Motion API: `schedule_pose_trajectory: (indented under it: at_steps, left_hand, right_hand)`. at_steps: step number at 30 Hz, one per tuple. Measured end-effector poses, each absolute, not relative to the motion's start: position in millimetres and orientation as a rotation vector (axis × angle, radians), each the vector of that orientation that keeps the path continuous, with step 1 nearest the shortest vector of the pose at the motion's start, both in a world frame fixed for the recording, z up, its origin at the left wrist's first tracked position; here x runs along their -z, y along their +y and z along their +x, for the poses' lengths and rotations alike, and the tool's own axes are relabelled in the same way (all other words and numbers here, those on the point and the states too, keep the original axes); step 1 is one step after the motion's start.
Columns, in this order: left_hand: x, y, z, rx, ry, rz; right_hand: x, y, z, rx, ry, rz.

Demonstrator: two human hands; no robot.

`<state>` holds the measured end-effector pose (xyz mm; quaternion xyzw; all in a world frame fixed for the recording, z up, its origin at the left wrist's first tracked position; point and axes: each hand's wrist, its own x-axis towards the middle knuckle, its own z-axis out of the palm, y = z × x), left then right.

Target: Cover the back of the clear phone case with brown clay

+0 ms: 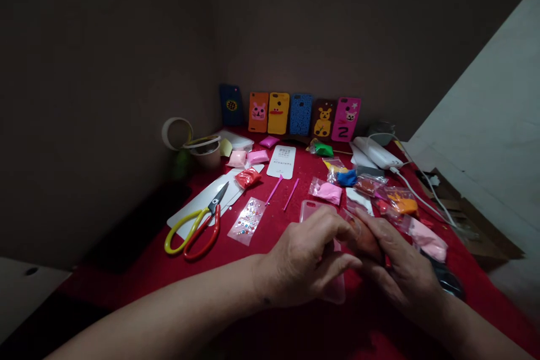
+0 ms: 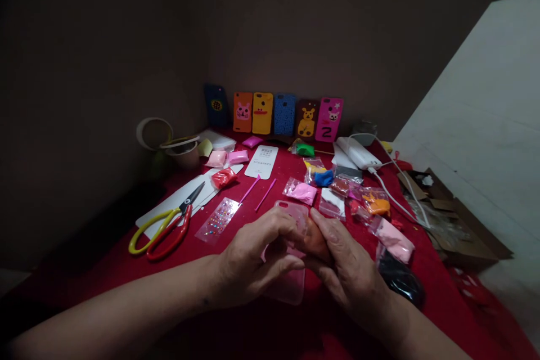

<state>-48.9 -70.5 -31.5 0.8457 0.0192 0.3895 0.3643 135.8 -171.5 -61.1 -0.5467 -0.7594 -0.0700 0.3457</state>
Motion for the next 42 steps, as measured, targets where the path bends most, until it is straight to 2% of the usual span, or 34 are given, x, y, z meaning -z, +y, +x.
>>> schedule_pose_trajectory:
  at_steps: [7,14,20,27,36,42]
  left_hand:
    - [33.0,-71.6,-51.7,-1.009,0.012,2.199]
    - [35.1,-74.7,-52.6,-1.058,-0.071,2.304]
    - [39.6,-72.3,-49.1,-1.078,-0.018,2.378]
    - [44.4,-66.2,-44.9,-0.907,0.118,2.412]
    - [44.5,-72.5,-44.3,-0.968,0.18,2.35]
    - [42.3,-72.4,-45.3,-0.824,0.185,2.295]
  right_hand:
    - [65.9,-185.0,125.7,0.226,-1.912,-1.393]
    - [52.2,-184.7,115.3,-0.275,-1.784,-1.463]
    - [41.7,-175.9,110.9,-0.467,-1.727,-1.554]
    - [48.9,-172.6,114.1,-0.374,-1.633,-1.662]
    - [52.3,-172.9,113.2,-0.315,-1.685,-1.699]
    - [53.6,-173.3,111.8,-0.245,-1.726,-1.663]
